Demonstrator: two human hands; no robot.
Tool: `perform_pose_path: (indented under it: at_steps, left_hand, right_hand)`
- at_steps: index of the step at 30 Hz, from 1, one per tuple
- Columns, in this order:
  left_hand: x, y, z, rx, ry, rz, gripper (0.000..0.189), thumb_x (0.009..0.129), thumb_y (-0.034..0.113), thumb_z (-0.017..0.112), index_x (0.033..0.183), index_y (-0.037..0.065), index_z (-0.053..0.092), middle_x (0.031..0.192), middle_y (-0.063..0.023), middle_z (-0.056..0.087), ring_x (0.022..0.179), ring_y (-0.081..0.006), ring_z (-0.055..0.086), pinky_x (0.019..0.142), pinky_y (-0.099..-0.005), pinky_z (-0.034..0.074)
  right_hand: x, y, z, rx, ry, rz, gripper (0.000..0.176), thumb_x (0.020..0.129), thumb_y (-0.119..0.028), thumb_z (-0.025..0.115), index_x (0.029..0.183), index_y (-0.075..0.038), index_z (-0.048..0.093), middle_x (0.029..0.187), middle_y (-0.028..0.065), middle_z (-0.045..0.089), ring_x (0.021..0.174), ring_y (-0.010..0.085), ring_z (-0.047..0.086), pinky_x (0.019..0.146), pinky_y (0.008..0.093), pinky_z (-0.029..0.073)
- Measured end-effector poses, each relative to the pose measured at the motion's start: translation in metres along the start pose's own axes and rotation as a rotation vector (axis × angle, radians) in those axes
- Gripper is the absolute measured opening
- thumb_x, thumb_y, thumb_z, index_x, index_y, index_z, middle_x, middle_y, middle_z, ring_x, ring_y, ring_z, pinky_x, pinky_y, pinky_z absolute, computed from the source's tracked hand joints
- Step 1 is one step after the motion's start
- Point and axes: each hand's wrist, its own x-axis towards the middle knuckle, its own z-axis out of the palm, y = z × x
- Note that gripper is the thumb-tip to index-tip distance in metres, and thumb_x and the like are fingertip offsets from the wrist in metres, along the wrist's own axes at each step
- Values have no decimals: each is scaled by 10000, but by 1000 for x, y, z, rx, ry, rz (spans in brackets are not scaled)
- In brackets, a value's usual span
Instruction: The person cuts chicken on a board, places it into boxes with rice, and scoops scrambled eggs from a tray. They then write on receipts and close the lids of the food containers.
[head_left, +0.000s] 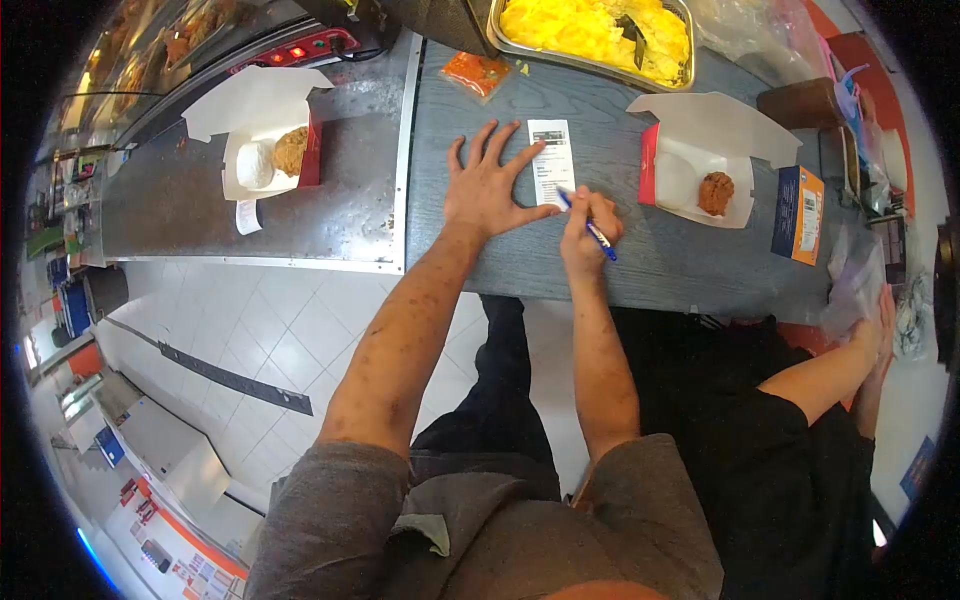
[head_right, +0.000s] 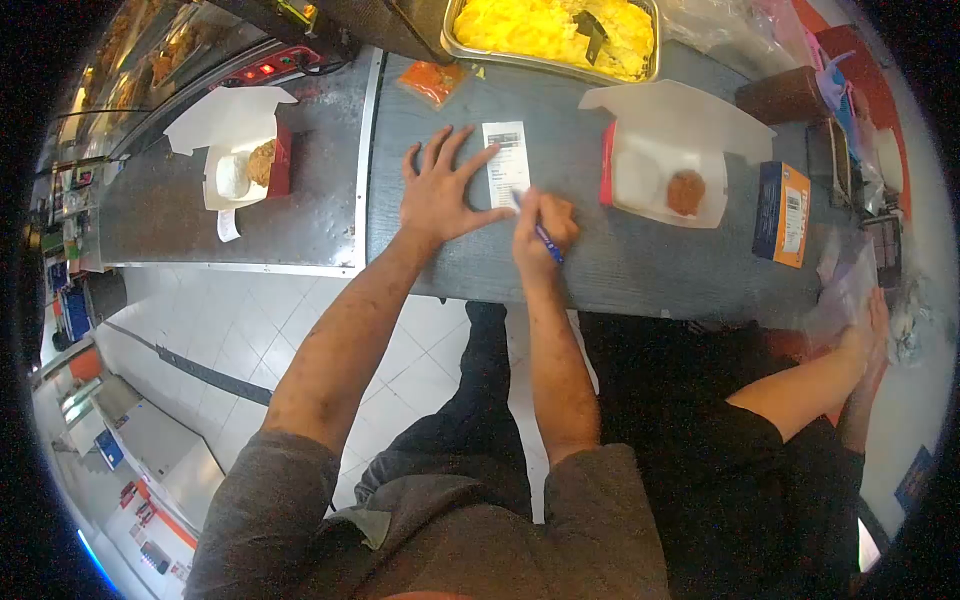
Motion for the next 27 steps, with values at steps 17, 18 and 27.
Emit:
perform_pose_path:
  at_steps: [17,18,27]
  left_hand:
    - [1,6,-4,-34,29,56,831,572,675,690,1291,302,505,1402,-72,368,1343,-278,253,1064,-559,138]
    - [2,5,-4,-15,17,43,839,567,691,681,1294,311,502,1407,-72,360,1349,-274,239,1063,-565,131]
    - [8,12,-15,5,4,41,844,583,702,666,1298,287,500,1397,-83,370,1338,-295,252,1056,-564,136]
  right_hand:
    - [6,-3,-4,177,128,14,69,855,-78,600,845,-13,623,836,102,637,742,200,603,669,315,466]
    - [12,-10,-9,170,41,-87,55,829,-54,621,875,-23,627,866,128,638,805,257,622,721,355,477]
    - [126,-66,-47,-239,606,-484,210,848,-23,515,1017,-70,631,1149,144,535,1037,298,491,856,424,399]
